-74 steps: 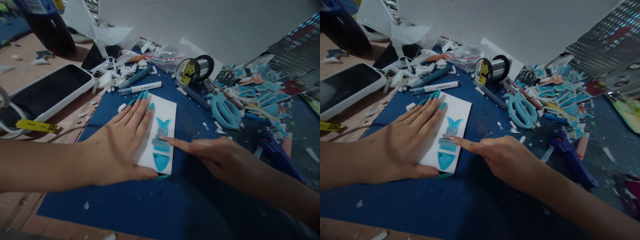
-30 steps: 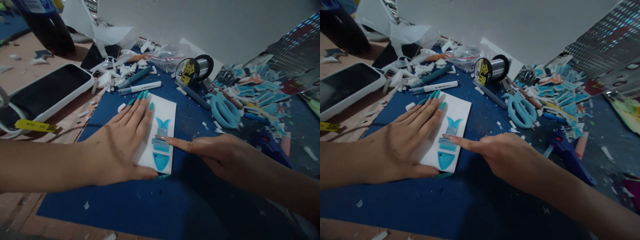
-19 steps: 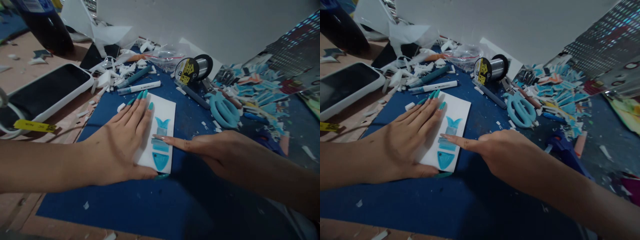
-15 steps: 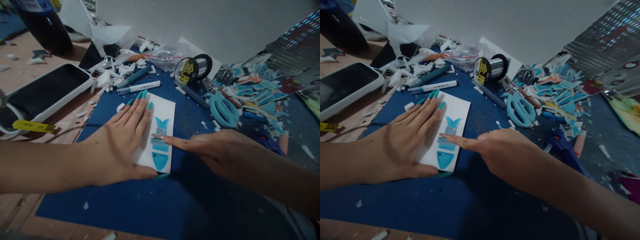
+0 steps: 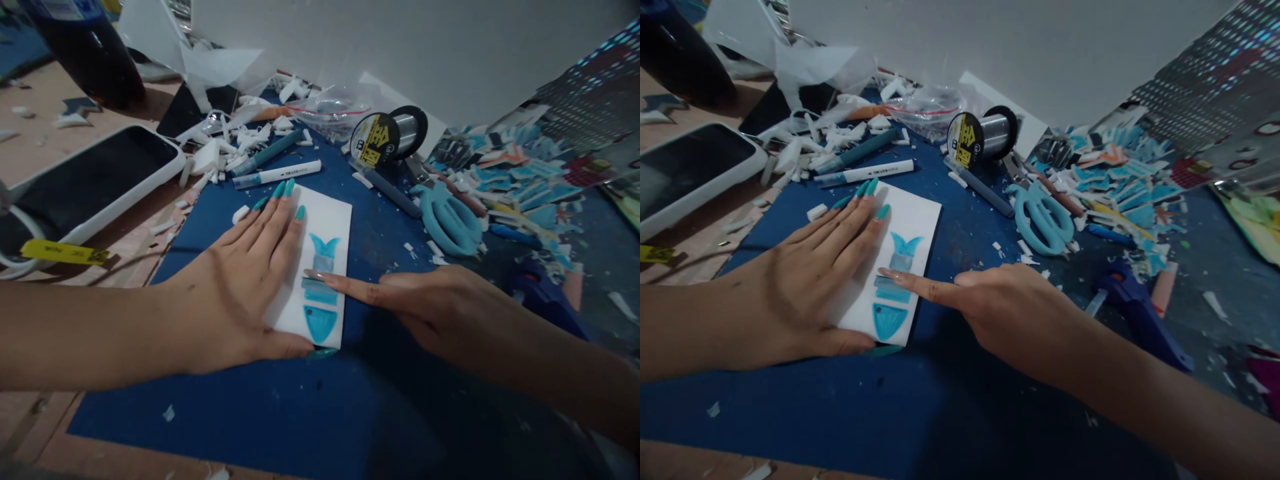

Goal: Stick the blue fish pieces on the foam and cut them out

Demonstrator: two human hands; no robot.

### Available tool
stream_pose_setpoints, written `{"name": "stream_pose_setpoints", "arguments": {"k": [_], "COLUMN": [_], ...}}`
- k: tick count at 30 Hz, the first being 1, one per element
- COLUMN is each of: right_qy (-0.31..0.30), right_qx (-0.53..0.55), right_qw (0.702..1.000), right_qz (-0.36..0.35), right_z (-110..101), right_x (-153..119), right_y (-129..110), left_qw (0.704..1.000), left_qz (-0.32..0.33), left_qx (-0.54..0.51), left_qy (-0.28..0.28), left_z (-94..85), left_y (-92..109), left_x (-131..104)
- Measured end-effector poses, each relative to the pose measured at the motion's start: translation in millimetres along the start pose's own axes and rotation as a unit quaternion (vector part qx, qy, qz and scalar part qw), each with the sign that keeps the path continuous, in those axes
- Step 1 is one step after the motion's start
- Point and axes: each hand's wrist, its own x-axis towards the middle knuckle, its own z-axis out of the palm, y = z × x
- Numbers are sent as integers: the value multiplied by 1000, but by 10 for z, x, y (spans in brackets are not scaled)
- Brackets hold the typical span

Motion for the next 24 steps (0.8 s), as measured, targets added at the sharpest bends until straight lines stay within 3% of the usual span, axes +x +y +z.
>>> {"name": "stream_pose_setpoints", "arguments": {"k": [3,24], "right_qy": [16,15], "right_qx": [5,-32], "right_qw": [1000,999], "right_qz": [-7,-9], "right_z": [12,28], "right_x": [-1,-66], "right_y": [14,24], "left_qw": [999,997], "left_qz": [1,18], "left_qx": [11,56], "left_qy": [35,56], "left_z": [66,35], "left_y": [7,19], "left_x": [-7,-19]}}
